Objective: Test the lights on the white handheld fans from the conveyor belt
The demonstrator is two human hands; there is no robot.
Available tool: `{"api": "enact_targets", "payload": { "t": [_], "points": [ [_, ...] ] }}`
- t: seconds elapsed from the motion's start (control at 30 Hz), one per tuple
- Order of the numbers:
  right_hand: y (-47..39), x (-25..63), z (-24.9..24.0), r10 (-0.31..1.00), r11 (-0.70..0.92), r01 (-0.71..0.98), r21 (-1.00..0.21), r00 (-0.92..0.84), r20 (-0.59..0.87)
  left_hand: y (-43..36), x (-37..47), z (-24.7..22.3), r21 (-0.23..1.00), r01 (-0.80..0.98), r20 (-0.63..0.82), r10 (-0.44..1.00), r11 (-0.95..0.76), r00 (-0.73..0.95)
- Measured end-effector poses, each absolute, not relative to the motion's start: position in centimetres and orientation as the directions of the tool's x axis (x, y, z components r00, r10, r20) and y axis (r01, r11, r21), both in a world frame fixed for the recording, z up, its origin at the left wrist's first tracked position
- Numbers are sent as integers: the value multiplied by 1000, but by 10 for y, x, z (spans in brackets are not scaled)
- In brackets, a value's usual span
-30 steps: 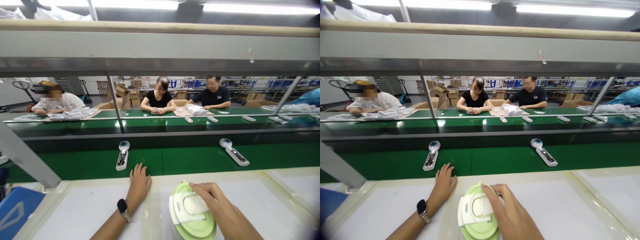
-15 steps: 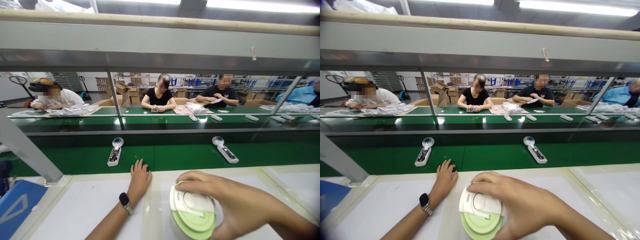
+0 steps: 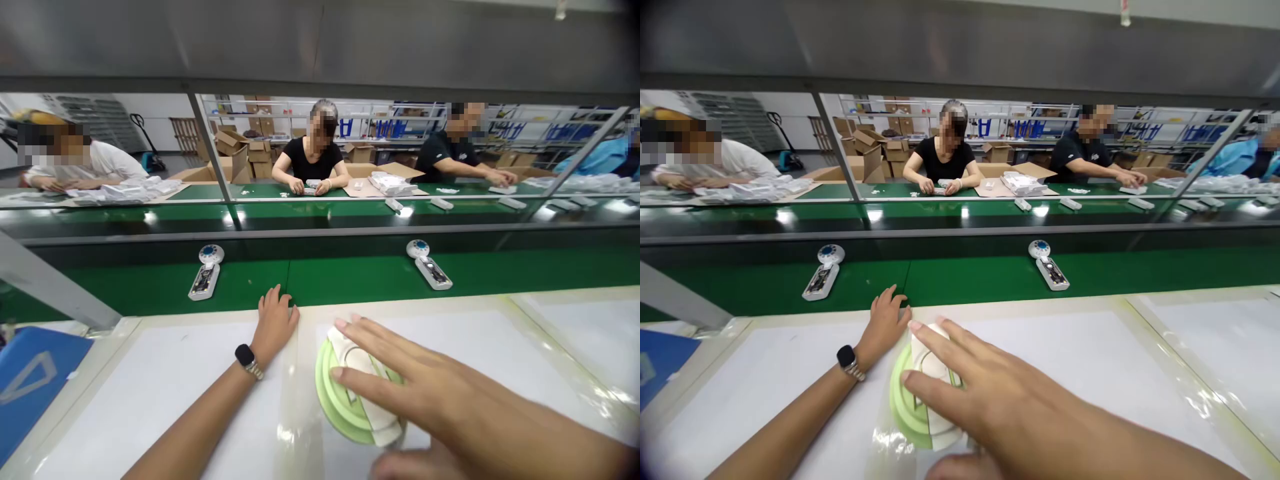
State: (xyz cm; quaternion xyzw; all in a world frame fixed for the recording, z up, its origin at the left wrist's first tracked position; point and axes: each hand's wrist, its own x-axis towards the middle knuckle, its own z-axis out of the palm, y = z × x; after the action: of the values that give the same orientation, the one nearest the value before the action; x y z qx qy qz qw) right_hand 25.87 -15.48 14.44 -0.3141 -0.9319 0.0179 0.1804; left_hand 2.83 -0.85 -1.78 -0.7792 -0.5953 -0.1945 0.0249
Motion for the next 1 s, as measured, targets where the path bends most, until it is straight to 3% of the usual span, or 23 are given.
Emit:
{"api": "enact_targets", "payload": {
  "t": [0.1, 0.23, 0.37, 0.53, 0.8, 1.0],
  "points": [
    [-136, 264, 136, 462, 887, 413, -207, -803, 376, -9, 28, -17, 206, 931, 330, 917, -300, 222],
    [-126, 253, 107, 306, 948, 287, -137, -704, 642, -9, 27, -17, 225, 927, 339, 916, -299, 213],
    [-136, 242, 92, 273, 937, 341, -73, -587, 762, -9, 27, -17, 236, 923, 333, 918, -304, 218],
    [-146, 236, 87, 297, 908, 410, -85, -487, 821, -9, 26, -15, 241, 924, 335, 919, -298, 209],
    [-153, 226, 89, 525, 842, 288, -456, -241, 816, -11, 26, -11, 243, 893, 390, 881, -379, 268],
    [-150, 223, 111, 767, 624, 328, -709, -85, 635, -12, 26, -9, 285, 884, 362, 895, -371, 259]
  ]
}}
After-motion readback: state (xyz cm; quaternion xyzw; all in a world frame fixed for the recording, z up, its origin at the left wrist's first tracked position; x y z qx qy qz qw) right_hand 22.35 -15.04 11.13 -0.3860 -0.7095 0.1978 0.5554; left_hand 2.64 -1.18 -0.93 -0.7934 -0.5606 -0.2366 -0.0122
